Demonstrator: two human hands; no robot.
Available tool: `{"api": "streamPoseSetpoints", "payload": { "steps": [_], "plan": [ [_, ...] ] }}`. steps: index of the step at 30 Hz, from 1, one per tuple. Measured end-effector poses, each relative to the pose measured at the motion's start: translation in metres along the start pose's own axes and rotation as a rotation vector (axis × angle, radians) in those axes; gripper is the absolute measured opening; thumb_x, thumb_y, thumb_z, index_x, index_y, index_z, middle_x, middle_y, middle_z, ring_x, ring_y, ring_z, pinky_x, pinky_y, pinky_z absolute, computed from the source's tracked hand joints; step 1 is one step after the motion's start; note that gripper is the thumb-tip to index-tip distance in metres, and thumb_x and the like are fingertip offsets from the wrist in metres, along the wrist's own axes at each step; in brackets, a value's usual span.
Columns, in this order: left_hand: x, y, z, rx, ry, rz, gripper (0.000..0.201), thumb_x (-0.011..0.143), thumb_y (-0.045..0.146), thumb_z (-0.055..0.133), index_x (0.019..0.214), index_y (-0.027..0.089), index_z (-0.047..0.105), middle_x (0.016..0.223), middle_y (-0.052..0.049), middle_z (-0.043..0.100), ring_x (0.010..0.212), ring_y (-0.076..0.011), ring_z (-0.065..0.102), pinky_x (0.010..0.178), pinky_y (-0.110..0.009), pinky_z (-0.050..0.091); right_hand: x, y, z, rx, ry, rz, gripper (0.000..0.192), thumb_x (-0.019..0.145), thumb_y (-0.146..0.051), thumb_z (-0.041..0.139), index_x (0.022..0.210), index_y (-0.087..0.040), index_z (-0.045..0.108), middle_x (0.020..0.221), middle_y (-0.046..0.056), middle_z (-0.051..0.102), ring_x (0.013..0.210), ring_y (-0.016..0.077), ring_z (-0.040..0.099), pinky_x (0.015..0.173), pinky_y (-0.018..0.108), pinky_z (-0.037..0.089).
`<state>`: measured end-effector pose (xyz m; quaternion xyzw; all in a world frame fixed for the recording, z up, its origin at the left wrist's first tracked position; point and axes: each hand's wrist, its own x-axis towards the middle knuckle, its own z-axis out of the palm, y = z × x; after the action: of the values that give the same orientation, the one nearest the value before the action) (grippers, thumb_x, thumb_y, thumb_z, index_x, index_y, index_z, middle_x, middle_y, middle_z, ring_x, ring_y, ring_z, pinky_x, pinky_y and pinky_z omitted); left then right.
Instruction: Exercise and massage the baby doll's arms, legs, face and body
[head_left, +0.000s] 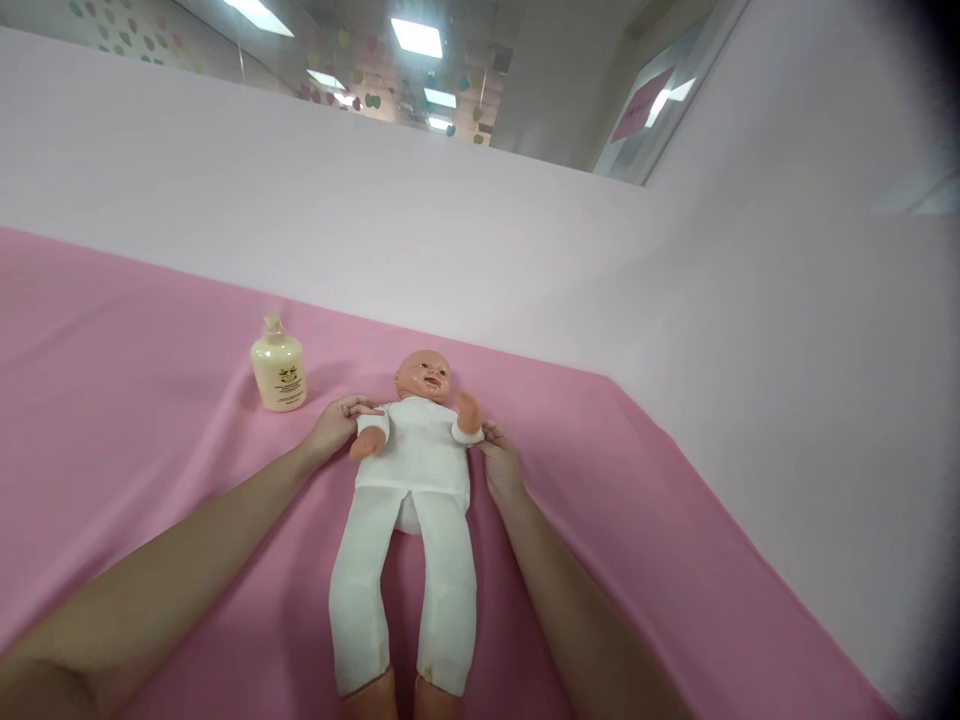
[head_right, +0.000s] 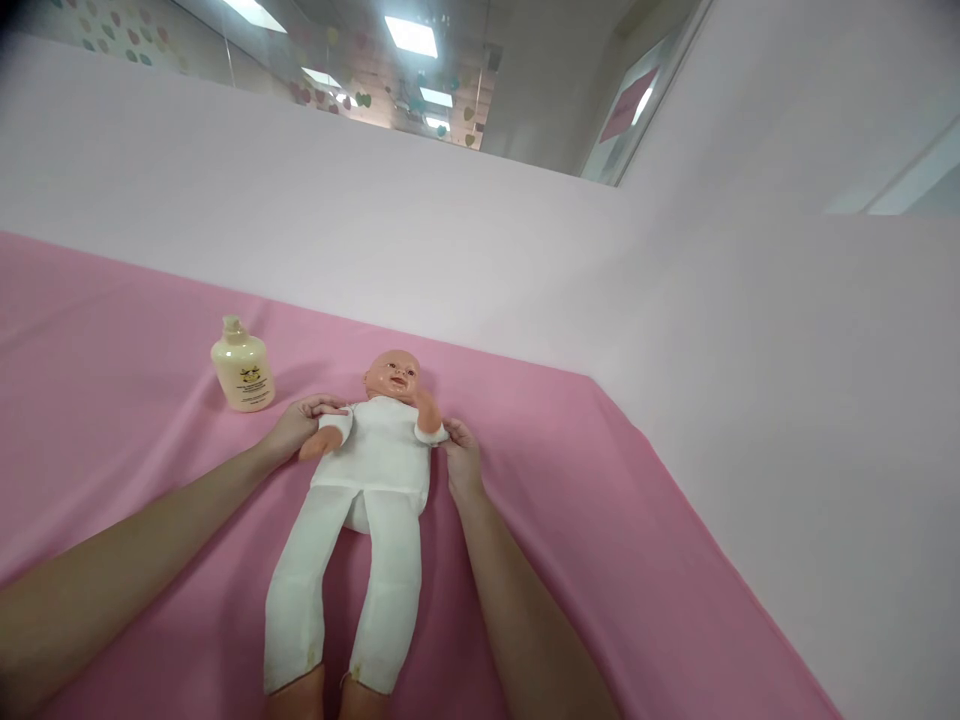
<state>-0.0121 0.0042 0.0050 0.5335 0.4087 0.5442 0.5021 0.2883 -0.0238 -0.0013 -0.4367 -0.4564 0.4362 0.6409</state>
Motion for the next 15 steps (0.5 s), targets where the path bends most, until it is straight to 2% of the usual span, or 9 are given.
{"api": "streamPoseSetpoints", "payload": {
  "steps": [2,4,8,15],
  "plan": [
    [0.0008,0.0004,-0.0003,0.033,0.013,-0.007,0.030,0.057,0.026,0.073,0.086,0.018,0.074,0.089,-0.009,0.082,0.098,-0.0318,0.075,0.095,-0.049,0.058,-0.0006,0.0000,0.0009,0.010,-0.007,0.007,0.018,0.059,-0.032,0.077,0.074,-0.025,0.069,0.089,0.003,0.079,0.088,0.0259,0.074,0.090,0.046,0.059],
    [0.0009,0.0014,-0.0002,0.044,0.019,-0.017,0.028,0.056,0.024,0.069,0.083,0.019,0.075,0.087,-0.008,0.082,0.097,-0.0313,0.076,0.096,-0.050,0.057,-0.0013,-0.0013,0.0017,-0.009,-0.032,0.002,0.019,0.061,-0.036,0.079,0.069,-0.025,0.066,0.084,0.003,0.078,0.085,0.0250,0.074,0.088,0.046,0.059],
    [0.0004,0.0032,0.0002,0.076,0.012,0.009,0.022,0.057,0.023,0.067,0.078,0.020,0.074,0.088,-0.008,0.082,0.098,-0.0312,0.076,0.096,-0.050,0.058,-0.0022,-0.0058,0.0024,-0.048,-0.046,-0.015,0.025,0.063,-0.043,0.081,0.067,-0.025,0.065,0.075,0.002,0.075,0.079,0.0234,0.073,0.083,0.044,0.060],
    [0.0001,0.0032,0.0004,0.099,0.012,0.031,0.019,0.059,0.023,0.069,0.077,0.020,0.074,0.087,-0.008,0.081,0.094,-0.0296,0.076,0.093,-0.049,0.060,-0.0025,-0.0079,0.0031,-0.079,-0.031,-0.047,0.027,0.061,-0.045,0.082,0.065,-0.025,0.064,0.073,0.002,0.073,0.074,0.0222,0.072,0.077,0.041,0.062]
  ]
}}
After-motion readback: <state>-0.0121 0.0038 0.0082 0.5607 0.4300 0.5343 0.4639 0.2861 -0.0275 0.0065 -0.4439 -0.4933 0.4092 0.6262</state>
